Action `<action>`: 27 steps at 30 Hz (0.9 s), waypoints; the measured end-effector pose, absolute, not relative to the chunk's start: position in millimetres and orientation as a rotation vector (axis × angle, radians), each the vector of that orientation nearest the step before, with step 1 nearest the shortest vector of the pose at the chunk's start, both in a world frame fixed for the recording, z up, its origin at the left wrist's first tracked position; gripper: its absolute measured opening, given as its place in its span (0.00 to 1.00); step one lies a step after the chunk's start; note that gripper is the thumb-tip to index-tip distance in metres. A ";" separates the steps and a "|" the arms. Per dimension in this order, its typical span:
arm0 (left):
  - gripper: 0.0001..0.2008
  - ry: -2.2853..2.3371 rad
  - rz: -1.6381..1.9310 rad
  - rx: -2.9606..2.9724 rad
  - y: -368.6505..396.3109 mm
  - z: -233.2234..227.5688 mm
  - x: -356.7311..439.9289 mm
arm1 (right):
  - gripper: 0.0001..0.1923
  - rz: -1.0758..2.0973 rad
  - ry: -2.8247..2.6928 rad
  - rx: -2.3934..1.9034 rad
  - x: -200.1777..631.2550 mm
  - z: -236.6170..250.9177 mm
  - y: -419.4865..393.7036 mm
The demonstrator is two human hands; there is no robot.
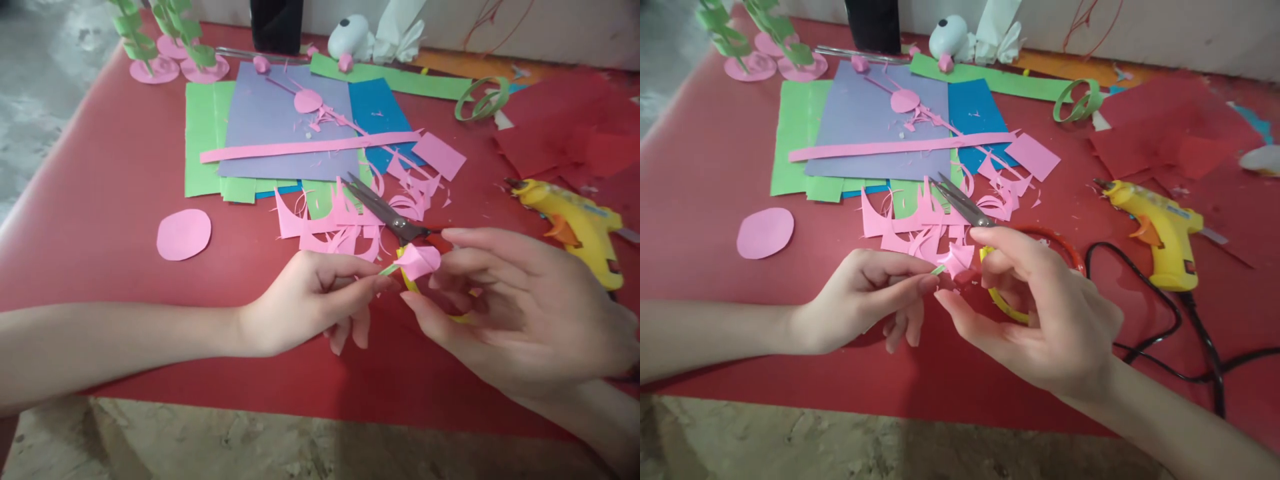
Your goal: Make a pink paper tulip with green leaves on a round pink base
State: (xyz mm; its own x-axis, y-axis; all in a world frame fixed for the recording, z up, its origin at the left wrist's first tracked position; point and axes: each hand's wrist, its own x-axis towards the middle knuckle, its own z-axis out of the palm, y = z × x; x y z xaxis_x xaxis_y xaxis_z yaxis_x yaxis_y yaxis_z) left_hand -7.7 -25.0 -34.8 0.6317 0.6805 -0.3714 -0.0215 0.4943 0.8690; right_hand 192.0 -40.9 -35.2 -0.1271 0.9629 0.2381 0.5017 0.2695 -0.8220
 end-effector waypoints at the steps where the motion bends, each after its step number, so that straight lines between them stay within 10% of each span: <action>1: 0.13 0.797 0.489 0.962 -24.7 -34.8 -7.3 | 0.20 0.690 -1.749 -1.335 188.8 -34.3 -40.6; 11: 0.14 0.786 0.592 0.915 -26.8 -37.5 -7.3 | 0.10 1.085 -1.488 -1.137 185.6 -30.0 -25.7; 27: 0.08 0.460 1.255 2.403 -6.7 -8.5 -21.8 | 0.11 -0.187 -2.202 -0.804 200.4 9.6 -35.7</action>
